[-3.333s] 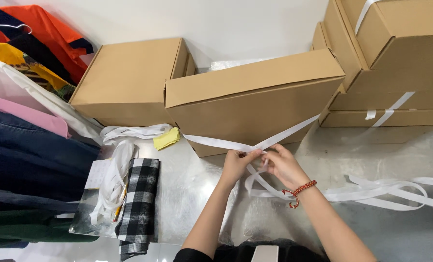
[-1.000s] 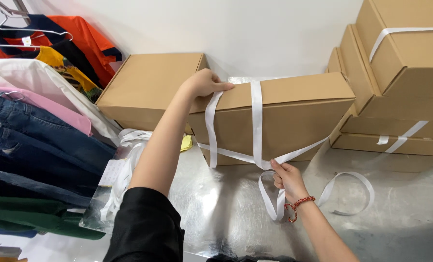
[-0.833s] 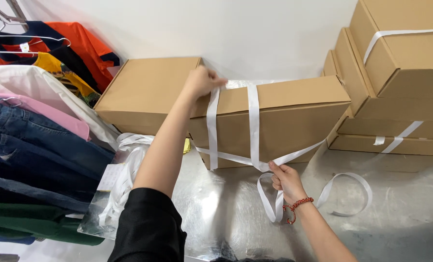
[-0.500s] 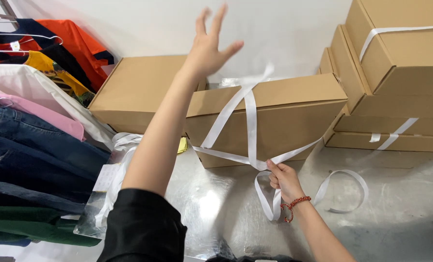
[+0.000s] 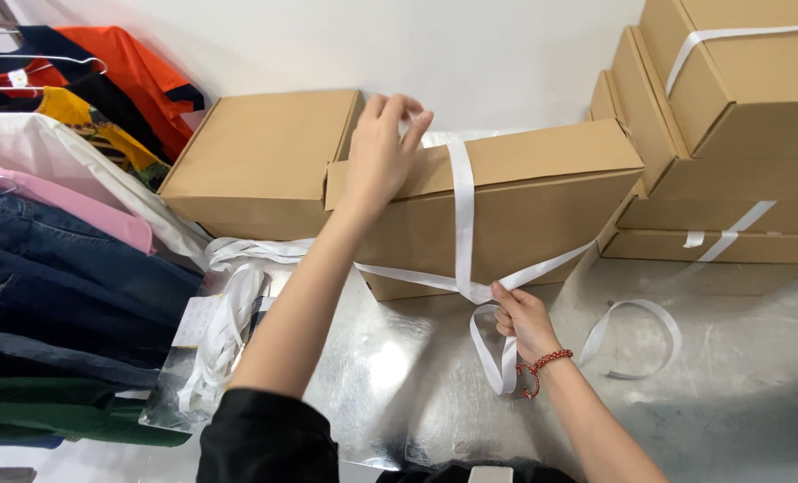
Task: The person writes on a sticky note attached to a cardboard box, then places a folded black garment into a clear plastic bag. They put the bagged garment into a cardboard box, close it, and tie the box with a white ribbon.
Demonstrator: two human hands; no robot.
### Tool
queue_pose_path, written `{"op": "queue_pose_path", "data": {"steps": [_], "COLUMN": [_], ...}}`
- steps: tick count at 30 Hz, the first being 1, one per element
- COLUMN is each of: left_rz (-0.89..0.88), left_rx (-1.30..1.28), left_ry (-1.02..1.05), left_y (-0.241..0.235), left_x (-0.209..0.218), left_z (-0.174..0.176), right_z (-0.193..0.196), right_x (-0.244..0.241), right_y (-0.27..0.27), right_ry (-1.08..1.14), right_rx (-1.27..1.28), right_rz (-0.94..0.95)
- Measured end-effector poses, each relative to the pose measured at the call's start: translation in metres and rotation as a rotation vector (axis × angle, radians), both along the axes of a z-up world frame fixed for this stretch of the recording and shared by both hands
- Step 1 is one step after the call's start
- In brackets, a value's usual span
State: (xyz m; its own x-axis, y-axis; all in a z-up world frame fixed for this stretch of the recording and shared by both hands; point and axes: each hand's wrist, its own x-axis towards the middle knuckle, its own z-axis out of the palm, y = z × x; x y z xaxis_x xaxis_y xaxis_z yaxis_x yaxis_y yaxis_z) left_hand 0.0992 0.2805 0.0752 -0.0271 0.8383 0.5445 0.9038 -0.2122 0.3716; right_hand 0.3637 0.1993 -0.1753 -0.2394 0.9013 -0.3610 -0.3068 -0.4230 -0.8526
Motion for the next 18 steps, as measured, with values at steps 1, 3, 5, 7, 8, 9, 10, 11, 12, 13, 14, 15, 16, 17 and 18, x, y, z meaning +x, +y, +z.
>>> {"op": "queue_pose_path", "data": {"steps": [1, 3, 5, 7, 8, 9, 10, 11, 12, 13, 14, 15, 16, 17, 18], "left_rz": [-0.008, 0.017, 0.044, 0.040, 0.038, -0.007, -0.053, -0.054, -0.143, -0.233, -0.236, -0.229, -0.222, -0.222, -0.193], "left_rx": [0.098, -0.097, -0.289, -0.510, -0.517, -0.671, -0.821, -0.819, -0.799, -0.760, -0.762, -0.641, -0.521, -0.521, -0.326], "left_ry": [-0.064, 0.057, 0.181, 0.359, 0.358, 0.195, 0.029, 0.030, -0.377, -0.783, -0.783, -0.760, -0.735, -0.735, -0.567], "left_y": [-0.009, -0.062, -0.091, -0.099, -0.102, -0.103, -0.104, -0.101, -0.098, -0.096, -0.093, -0.091, -0.088, -0.088, -0.088], "left_x": [0.009, 0.052, 0.072, 0.071, 0.067, 0.064, 0.060, 0.057, 0.053, 0.051, 0.055, 0.058, 0.061, 0.061, 0.060], "left_z": [0.004, 0.016, -0.006, -0.065, -0.063, -0.061, -0.058, -0.065, -0.073, -0.082, -0.085, -0.088, -0.091, -0.083, -0.075], "right_z": [-0.002, -0.003, 0.000, 0.004, 0.004, 0.005, 0.007, 0.008, 0.010, 0.010, 0.012, 0.013, 0.014, 0.015, 0.017], "right_x": [0.000, 0.000, 0.001, 0.005, 0.006, 0.006, 0.007, 0.008, 0.008, 0.010, 0.012, 0.012, 0.013, 0.013, 0.012], "right_y": [0.000, -0.001, -0.002, -0.007, -0.010, -0.011, -0.012, -0.012, -0.013, -0.015, -0.014, -0.014, -0.013, -0.013, -0.014], "right_ry": [0.004, -0.016, -0.036, -0.095, -0.096, -0.081, -0.067, -0.067, -0.054, -0.042, -0.044, -0.046, -0.049, -0.049, -0.061], "right_rx": [0.001, 0.013, 0.028, 0.037, 0.030, 0.046, 0.063, 0.065, 0.073, 0.078, 0.078, 0.091, 0.105, 0.105, 0.112], "right_rz": [0.001, -0.016, -0.029, -0.037, -0.037, -0.040, -0.043, -0.044, -0.048, -0.054, -0.057, -0.054, -0.052, -0.052, -0.053]}}
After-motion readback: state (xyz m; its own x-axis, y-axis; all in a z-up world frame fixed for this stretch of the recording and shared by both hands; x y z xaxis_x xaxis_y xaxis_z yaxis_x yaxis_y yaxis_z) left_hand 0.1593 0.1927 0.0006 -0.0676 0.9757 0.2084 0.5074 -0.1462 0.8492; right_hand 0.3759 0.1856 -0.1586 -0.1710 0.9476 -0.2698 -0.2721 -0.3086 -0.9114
